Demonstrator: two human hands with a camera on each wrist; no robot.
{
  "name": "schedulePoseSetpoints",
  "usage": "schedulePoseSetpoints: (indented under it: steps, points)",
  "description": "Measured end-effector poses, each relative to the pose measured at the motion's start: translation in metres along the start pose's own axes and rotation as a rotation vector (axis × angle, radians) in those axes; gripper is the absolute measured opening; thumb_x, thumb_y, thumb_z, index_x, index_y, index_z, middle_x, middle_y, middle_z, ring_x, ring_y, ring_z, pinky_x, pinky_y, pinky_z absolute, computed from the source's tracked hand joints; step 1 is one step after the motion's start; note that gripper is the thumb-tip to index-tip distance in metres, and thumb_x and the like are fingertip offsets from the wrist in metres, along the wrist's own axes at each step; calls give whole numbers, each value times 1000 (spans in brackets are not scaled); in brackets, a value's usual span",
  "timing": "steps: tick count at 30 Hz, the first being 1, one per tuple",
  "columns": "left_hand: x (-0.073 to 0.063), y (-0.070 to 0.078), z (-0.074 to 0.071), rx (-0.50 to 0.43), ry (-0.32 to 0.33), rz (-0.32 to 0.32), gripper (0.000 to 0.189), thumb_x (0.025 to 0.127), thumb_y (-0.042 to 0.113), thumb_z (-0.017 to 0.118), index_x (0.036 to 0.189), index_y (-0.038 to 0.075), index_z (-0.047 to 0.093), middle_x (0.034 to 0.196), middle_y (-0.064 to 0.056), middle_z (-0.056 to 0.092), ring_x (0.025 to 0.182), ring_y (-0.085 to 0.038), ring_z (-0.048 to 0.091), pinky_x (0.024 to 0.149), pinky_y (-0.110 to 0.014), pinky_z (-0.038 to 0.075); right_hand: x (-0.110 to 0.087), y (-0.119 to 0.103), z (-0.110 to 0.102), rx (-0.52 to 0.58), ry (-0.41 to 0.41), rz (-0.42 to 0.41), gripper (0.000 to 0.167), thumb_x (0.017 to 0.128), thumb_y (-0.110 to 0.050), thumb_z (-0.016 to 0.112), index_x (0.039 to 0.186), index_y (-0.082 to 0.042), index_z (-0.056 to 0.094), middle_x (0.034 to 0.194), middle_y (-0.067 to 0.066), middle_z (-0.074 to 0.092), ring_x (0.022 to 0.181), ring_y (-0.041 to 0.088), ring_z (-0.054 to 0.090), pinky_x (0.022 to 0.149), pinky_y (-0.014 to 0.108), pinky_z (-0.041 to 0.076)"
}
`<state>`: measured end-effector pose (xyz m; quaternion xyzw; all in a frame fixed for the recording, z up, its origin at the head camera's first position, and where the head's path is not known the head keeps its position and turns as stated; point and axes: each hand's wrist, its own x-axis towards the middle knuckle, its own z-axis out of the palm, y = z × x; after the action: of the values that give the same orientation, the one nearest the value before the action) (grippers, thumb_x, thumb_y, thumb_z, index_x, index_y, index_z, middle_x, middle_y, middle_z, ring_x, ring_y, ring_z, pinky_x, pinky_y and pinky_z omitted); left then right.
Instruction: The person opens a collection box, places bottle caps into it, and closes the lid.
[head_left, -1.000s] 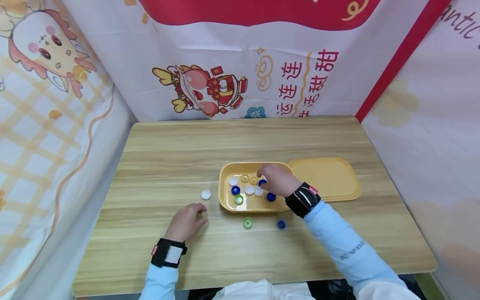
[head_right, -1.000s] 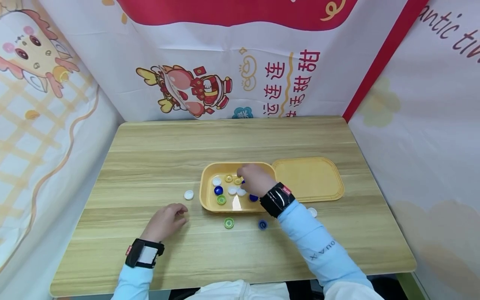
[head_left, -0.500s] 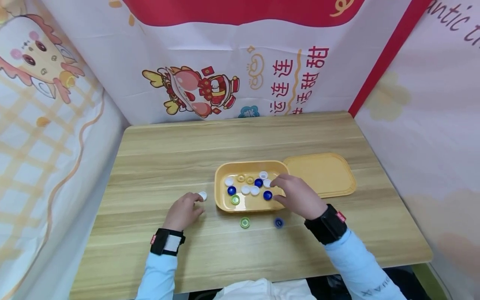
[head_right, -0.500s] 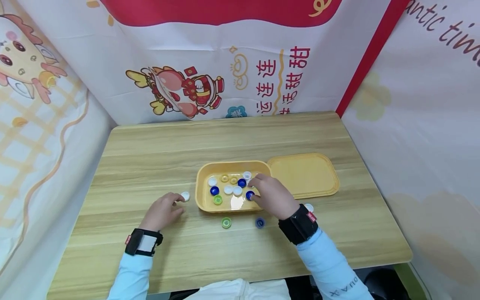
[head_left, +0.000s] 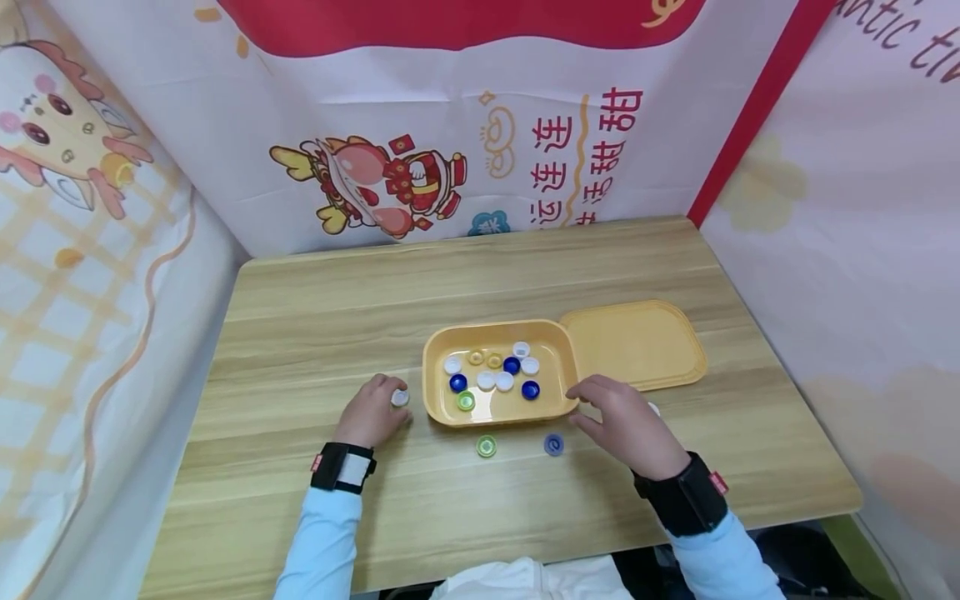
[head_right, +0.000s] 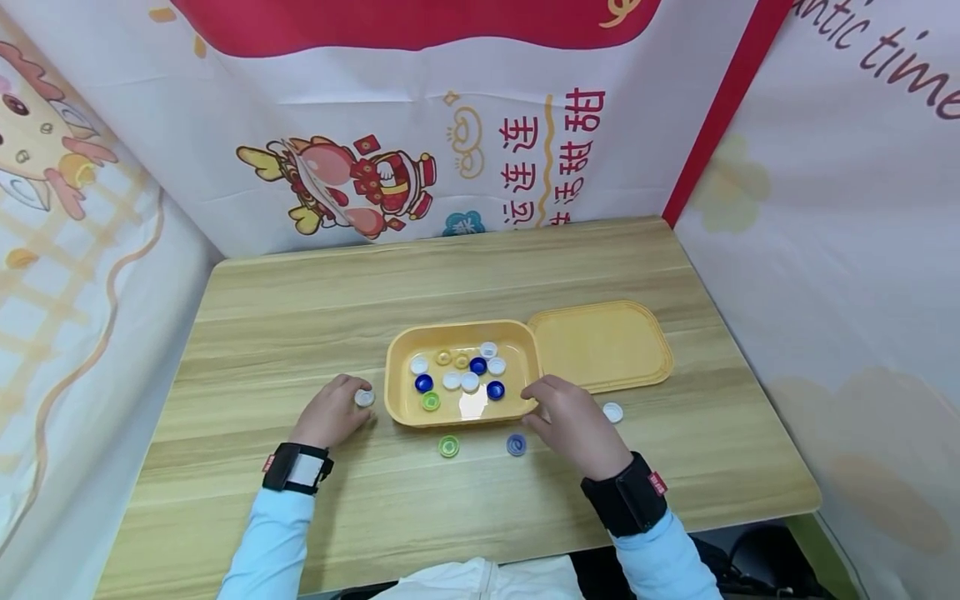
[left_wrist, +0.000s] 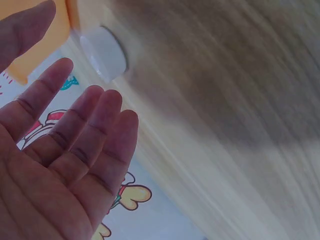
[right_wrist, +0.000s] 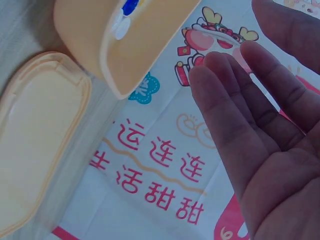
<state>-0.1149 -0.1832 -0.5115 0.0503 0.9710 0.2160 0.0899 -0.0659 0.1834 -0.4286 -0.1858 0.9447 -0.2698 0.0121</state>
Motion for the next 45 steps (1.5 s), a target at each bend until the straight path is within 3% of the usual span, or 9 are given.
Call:
schedulePoseSetpoints:
  steps: [11, 22, 29, 39, 45]
  points:
    - [9, -6, 12, 21, -21, -6, 35, 80, 14, 79, 111, 5, 65, 108, -16, 60, 102, -33, 58, 89, -49, 48, -26, 14, 9, 98, -32, 157, 25, 81, -9, 79, 105, -10, 71, 102, 4, 68, 90, 21, 61, 78, 39, 54]
    - [16, -2, 15, 51, -36, -44, 20, 84, 9, 76, 102, 6, 67, 99, -10, 61, 92, -27, 60, 82, -44, 51, -35, 21, 17, 133, -36, 225, 26, 81, -9, 79, 105, -11, 70, 101, 1, 67, 90, 21, 61, 78, 38, 54]
    - [19, 2, 15, 45, -28, -25, 21, 81, 5, 77, 100, 6, 68, 96, -9, 62, 88, -26, 60, 79, -43, 51, -39, 24, 19, 146, -28, 233, 25, 81, -9, 79, 105, -10, 71, 100, 1, 67, 90, 23, 62, 77, 39, 53]
    - [8, 15, -8, -24, 113, 73, 23, 81, -2, 74, 103, 2, 69, 105, -14, 65, 97, -31, 61, 85, -46, 51, -40, 29, 24, 162, -18, 196, 25, 81, -9, 79, 105, -9, 71, 100, 2, 68, 89, 24, 63, 77, 39, 54]
    - [4, 28, -24, -49, 241, 170, 28, 77, -8, 76, 102, -1, 70, 105, -18, 68, 101, -34, 56, 89, -46, 48, -38, 31, 27, 171, -32, 204, 26, 81, -9, 79, 106, -9, 70, 100, 3, 68, 90, 24, 63, 77, 40, 54]
